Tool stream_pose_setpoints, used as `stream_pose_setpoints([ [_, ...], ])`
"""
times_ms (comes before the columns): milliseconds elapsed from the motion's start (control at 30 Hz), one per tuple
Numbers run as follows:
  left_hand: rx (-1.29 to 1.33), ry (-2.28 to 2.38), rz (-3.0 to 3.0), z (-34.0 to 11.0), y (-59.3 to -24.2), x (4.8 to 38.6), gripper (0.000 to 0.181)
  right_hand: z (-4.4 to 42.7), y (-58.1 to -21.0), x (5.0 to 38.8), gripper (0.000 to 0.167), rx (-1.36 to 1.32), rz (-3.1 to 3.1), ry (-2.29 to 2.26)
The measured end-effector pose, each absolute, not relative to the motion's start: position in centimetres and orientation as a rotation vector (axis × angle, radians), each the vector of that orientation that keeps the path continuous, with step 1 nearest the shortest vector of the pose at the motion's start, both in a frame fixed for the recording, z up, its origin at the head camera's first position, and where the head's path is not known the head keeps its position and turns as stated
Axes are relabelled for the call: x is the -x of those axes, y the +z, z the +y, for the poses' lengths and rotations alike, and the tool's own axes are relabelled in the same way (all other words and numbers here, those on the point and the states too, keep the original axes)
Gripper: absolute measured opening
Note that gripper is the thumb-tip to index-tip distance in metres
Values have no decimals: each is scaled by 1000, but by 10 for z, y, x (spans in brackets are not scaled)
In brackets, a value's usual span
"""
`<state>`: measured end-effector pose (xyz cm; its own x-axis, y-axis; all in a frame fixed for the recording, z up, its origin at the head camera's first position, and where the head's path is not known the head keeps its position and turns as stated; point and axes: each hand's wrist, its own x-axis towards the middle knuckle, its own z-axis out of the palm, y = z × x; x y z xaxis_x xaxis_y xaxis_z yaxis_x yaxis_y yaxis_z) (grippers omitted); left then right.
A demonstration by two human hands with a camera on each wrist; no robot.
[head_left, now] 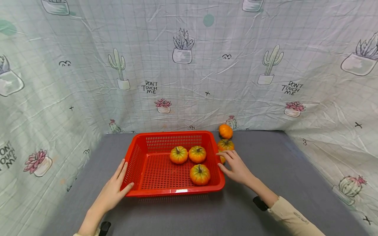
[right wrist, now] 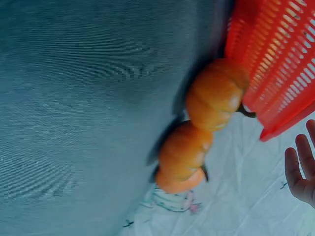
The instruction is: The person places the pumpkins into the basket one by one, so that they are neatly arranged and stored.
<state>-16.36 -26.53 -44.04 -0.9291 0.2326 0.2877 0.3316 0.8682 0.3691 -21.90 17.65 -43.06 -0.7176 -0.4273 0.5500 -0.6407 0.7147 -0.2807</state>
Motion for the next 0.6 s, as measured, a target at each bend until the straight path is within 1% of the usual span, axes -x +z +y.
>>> stream_pose_setpoints([
  [200, 436, -621, -2789, -265, -440, 164, 76, 187, -438, 224, 31, -781, -2462, 698],
  [600, 431, -619, -2802, -265, -439, 163, 75, 202, -454, 238, 35, -690, -2479, 658],
])
